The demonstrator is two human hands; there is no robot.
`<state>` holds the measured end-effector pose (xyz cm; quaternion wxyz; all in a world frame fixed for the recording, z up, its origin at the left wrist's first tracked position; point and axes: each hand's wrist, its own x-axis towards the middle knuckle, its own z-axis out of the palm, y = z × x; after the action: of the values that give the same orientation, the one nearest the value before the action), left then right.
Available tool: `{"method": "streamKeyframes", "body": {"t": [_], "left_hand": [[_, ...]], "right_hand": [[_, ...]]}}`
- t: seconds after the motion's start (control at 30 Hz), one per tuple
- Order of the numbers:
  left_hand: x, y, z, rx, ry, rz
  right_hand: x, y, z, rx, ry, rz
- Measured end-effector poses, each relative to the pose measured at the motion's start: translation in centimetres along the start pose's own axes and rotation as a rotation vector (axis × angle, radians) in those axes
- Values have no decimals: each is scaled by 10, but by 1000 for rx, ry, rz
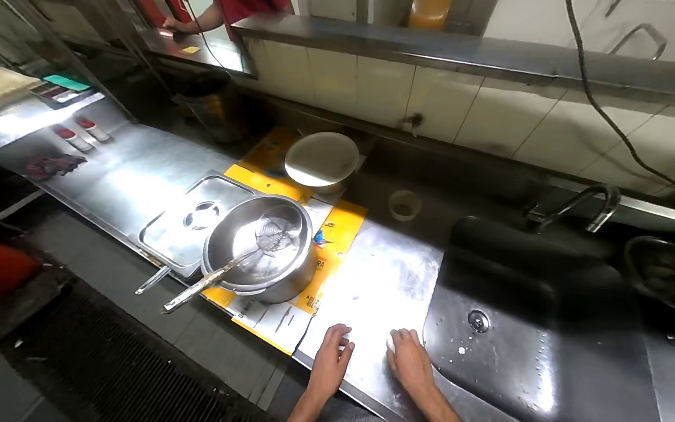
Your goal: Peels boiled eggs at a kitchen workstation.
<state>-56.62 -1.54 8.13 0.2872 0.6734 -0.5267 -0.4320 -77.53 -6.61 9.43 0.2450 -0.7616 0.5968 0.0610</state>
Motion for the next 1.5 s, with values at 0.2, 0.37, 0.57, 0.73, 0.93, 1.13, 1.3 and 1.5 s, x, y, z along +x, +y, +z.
{"method": "streamKeyframes", "body": {"t": [0.2,0.37,0.57,0.73,0.93,1.13,1.3,1.5], "left_hand": [[0,-2,0,1,14,1],[2,-1,0,11,11,28],[1,-2,-2,-28,57,22],[5,-3,-1,-25,64,10],[11,3,2,6,7,28],[10,6,6,14,-38,38],[12,11,10,44,-70,29],[15,29,20,-55,-177,-15]], "right_hand": [[1,-33,-15,-225,-145,87],[-15,-50,-10,-379,-160,-66],[-20,-25,-20,49,-6,-101],[-18,22,47,338,566,-253],[-20,41,62,268,650,-326],[-20,52,75,281,715,-319],[-18,57,77,260,705,-270],[-19,43,49,660,360,-75]]}}
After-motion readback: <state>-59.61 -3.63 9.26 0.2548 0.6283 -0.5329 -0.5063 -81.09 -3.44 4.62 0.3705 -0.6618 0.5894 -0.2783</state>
